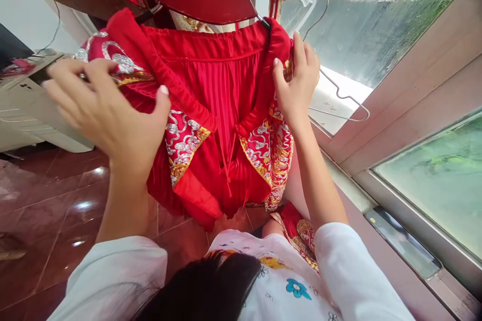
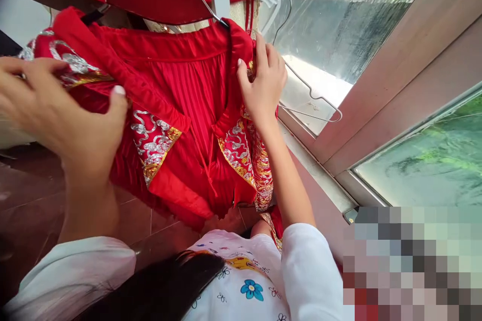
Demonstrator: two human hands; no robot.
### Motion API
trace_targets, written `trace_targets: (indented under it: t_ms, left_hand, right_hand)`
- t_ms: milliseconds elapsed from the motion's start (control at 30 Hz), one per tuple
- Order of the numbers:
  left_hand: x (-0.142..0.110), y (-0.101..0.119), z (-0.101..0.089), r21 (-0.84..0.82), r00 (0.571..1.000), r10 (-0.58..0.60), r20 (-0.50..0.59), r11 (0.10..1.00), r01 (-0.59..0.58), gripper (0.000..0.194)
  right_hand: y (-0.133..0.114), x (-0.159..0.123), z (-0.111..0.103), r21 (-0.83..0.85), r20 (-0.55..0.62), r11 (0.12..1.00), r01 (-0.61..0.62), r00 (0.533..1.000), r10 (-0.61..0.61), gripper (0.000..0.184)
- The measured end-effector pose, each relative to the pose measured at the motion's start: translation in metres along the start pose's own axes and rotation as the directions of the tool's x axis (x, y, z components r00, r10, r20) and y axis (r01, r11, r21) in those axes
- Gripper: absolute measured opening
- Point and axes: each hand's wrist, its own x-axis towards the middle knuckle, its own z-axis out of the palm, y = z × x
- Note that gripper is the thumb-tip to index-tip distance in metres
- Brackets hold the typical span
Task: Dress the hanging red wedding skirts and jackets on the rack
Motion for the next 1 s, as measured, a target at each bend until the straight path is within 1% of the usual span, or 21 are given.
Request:
trace_targets:
  t_ms: [67,133,167,233,267,300,333,367,400,433,500,533,600,633,700,800,833,867,900,967,1000]
  left_hand:
    - [0.000,0.013,0.008,0.044,1.000,-0.002,0.010,0.999,0.002,0.061]
    - [0.001,0.024,0.015,-0.020,0.999,0.020,0.047,1.000,-0.019,0.056]
    - [0.001,0.031,0.017,-0.067,0.998,0.046,0.032,0.997,-0.044,0.053]
    - [0.002,0.050,0.021,-0.158,0.990,0.139,-0.013,0.977,-0.140,0.048]
    - [0.001,0.062,0.025,-0.212,0.977,0.214,0.008,0.955,-0.208,0.044]
    - [-0.001,0.076,0.030,-0.274,0.953,0.300,0.048,0.921,-0.276,0.038]
    - [-0.003,0.090,0.039,-0.362,0.913,0.385,0.139,0.877,-0.315,0.030]
    - [-0.006,0.103,0.049,-0.448,0.867,0.446,0.222,0.837,-0.315,0.025]
    - [-0.009,0.115,0.060,-0.506,0.824,0.489,0.285,0.807,-0.304,0.024]
    - [-0.012,0.126,0.073,-0.536,0.793,0.516,0.324,0.791,-0.295,0.025]
    - [-0.018,0.143,0.097,-0.579,0.772,0.520,0.366,0.776,-0.248,0.030]
    - [-0.021,0.148,0.108,-0.613,0.761,0.532,0.371,0.756,-0.230,0.031]
    - [-0.027,0.154,0.126,-0.706,0.731,0.582,0.356,0.680,-0.197,0.027]
    - [-0.030,0.155,0.134,-0.756,0.708,0.618,0.343,0.629,-0.183,0.026]
    - [-0.037,0.155,0.149,-0.855,0.652,0.689,0.317,0.505,-0.119,0.030]
    - [-0.049,0.153,0.168,-0.936,0.579,0.765,0.281,0.352,-0.011,0.032]
    - [-0.051,0.153,0.171,-0.948,0.576,0.774,0.262,0.319,0.003,0.031]
    - [-0.051,0.153,0.171,-0.958,0.605,0.761,0.232,0.288,0.005,0.029]
    - [-0.049,0.155,0.170,-0.968,0.662,0.725,0.189,0.251,0.002,0.028]
    - [-0.039,0.161,0.162,-0.989,0.798,0.596,0.093,0.145,0.007,0.033]
    - [-0.031,0.165,0.156,-0.995,0.844,0.533,0.063,0.095,0.014,0.036]
  right_hand:
    - [-0.009,-0.014,0.005,-0.023,-0.039,0.997,-0.074,0.997,0.073,0.066]
    - [-0.016,-0.025,0.012,-0.050,-0.067,0.990,-0.134,0.989,0.131,0.079]
    - [-0.017,-0.028,0.015,-0.063,-0.073,0.986,-0.153,0.986,0.148,0.082]
    - [-0.017,-0.029,0.017,-0.076,-0.069,0.984,-0.160,0.985,0.155,0.080]
    - [-0.015,-0.028,0.016,-0.072,-0.059,0.986,-0.152,0.987,0.148,0.076]
    - [-0.013,-0.026,0.013,-0.062,-0.047,0.988,-0.139,0.990,0.136,0.072]
    - [-0.012,-0.024,0.009,-0.049,-0.035,0.990,-0.129,0.991,0.127,0.068]
    - [-0.010,-0.021,0.004,-0.040,-0.026,0.991,-0.124,0.992,0.123,0.065]
    - [-0.009,-0.019,-0.003,-0.039,-0.018,0.992,-0.123,0.992,0.122,0.062]
    - [-0.008,-0.017,-0.009,-0.050,-0.012,0.991,-0.123,0.992,0.123,0.058]
    - [-0.008,-0.012,-0.023,-0.098,-0.007,0.987,-0.128,0.992,0.128,0.048]
    - [-0.008,-0.009,-0.029,-0.129,-0.009,0.983,-0.131,0.991,0.131,0.042]
    - [-0.010,-0.001,-0.039,-0.189,-0.027,0.970,-0.151,0.989,0.148,0.032]
    - [-0.010,0.003,-0.043,-0.215,-0.040,0.963,-0.165,0.986,0.161,0.029]
    - [-0.011,0.012,-0.049,-0.249,-0.066,0.948,-0.196,0.980,0.186,0.025]
    - [-0.010,0.022,-0.056,-0.256,-0.085,0.945,-0.201,0.979,0.186,0.020]
    - [-0.010,0.024,-0.057,-0.254,-0.088,0.948,-0.192,0.981,0.176,0.019]
    - [-0.009,0.025,-0.058,-0.254,-0.087,0.950,-0.182,0.982,0.165,0.017]
    - [-0.008,0.025,-0.059,-0.257,-0.084,0.951,-0.173,0.984,0.156,0.016]
    - [-0.007,0.022,-0.060,-0.270,-0.071,0.949,-0.163,0.986,0.149,0.015]
    - [-0.007,0.021,-0.060,-0.274,-0.061,0.948,-0.158,0.987,0.147,0.014]
